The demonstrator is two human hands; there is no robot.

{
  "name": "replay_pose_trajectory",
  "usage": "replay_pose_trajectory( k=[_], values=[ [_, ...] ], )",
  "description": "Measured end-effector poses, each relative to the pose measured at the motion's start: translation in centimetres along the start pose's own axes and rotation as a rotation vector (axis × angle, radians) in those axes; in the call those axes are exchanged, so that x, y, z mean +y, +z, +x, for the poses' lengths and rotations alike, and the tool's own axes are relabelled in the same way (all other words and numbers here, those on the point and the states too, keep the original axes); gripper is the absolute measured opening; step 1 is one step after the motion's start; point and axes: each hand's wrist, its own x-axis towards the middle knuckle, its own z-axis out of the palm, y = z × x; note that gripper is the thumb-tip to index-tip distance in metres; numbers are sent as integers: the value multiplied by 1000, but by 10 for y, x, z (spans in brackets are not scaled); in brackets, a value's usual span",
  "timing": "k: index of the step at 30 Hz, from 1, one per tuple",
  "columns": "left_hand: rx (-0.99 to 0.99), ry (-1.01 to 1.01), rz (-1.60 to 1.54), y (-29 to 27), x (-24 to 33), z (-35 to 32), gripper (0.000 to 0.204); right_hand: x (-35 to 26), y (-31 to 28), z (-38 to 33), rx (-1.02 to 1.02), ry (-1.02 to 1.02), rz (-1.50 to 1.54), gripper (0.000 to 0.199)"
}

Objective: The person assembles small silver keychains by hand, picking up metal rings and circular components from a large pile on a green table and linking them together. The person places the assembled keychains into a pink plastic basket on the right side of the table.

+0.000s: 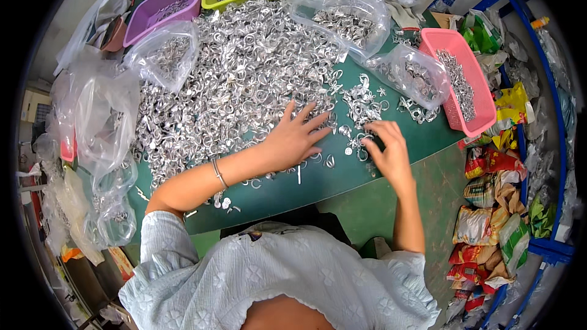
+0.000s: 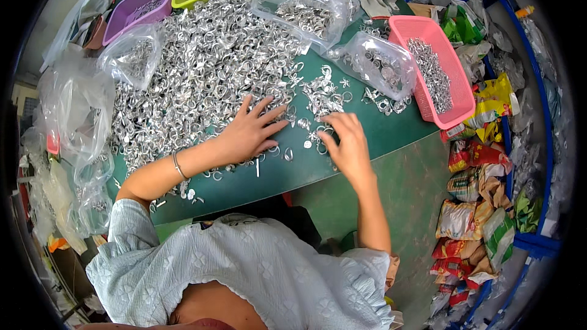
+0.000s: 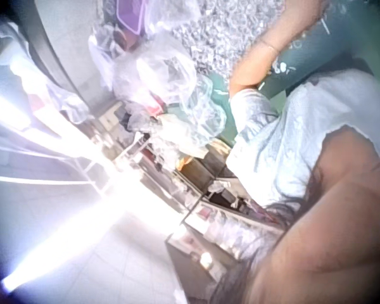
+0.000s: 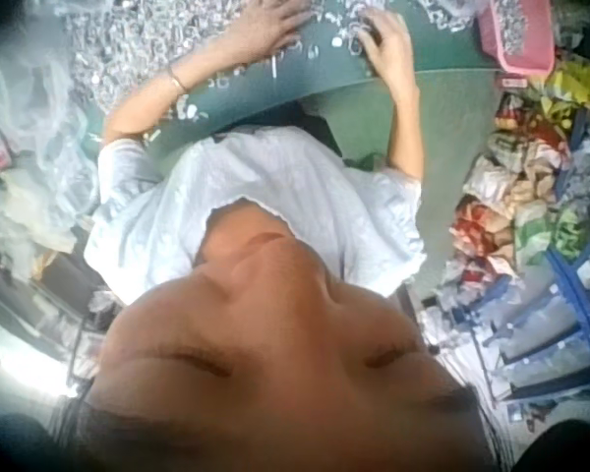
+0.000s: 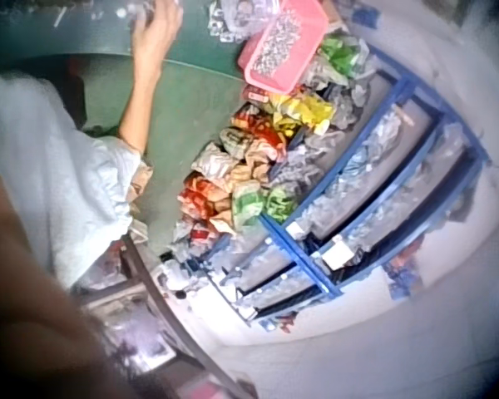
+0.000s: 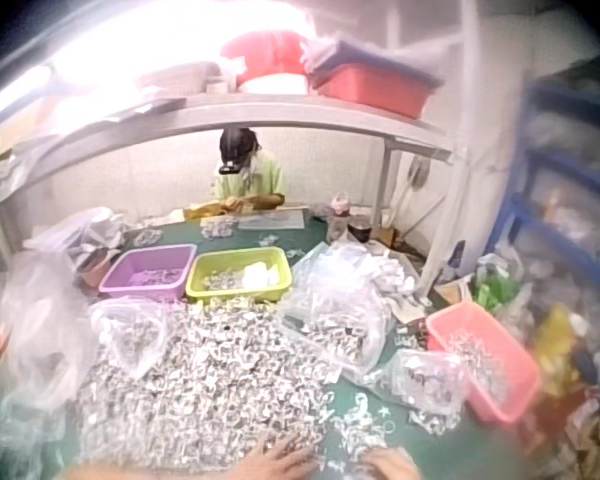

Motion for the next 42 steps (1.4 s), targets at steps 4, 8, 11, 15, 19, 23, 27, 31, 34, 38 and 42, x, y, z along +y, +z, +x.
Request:
replay_pose_trajectory(
  k=[4,8,11,15,19,23,27,31,34,38,42],
  values=[
    [-29,-7,64,-1,0,-17,39,-12,27,-20,7,-59,-212,43],
    [-43,-49,12,-7,1,-41,39,-8,39,-16,19,-94,-270,42],
    [-9,-70,-13,-9,6,-63,30,10,42,-9,79,-104,-300,39],
    [52,-154,-56,-8,16,-88,24,3,45,-2,256,2,-371,37],
    [127,-331,-84,-6,29,-108,25,-25,52,8,205,-62,-78,42],
    [183,-470,10,-3,28,-128,27,-64,72,15,-85,-218,-13,53],
    [283,-572,13,-9,27,-141,28,-92,109,7,-225,-338,6,54],
    [435,-744,4,-12,22,-156,31,-99,115,-9,-311,-493,35,38],
    [465,-836,50,-16,17,-166,35,-84,109,-15,-229,-507,161,21],
    [621,-922,23,-17,21,-169,41,-86,110,1,16,-96,301,9],
    [369,-700,-50,-16,47,-145,38,-106,125,31,26,-189,-39,10]
  ],
)
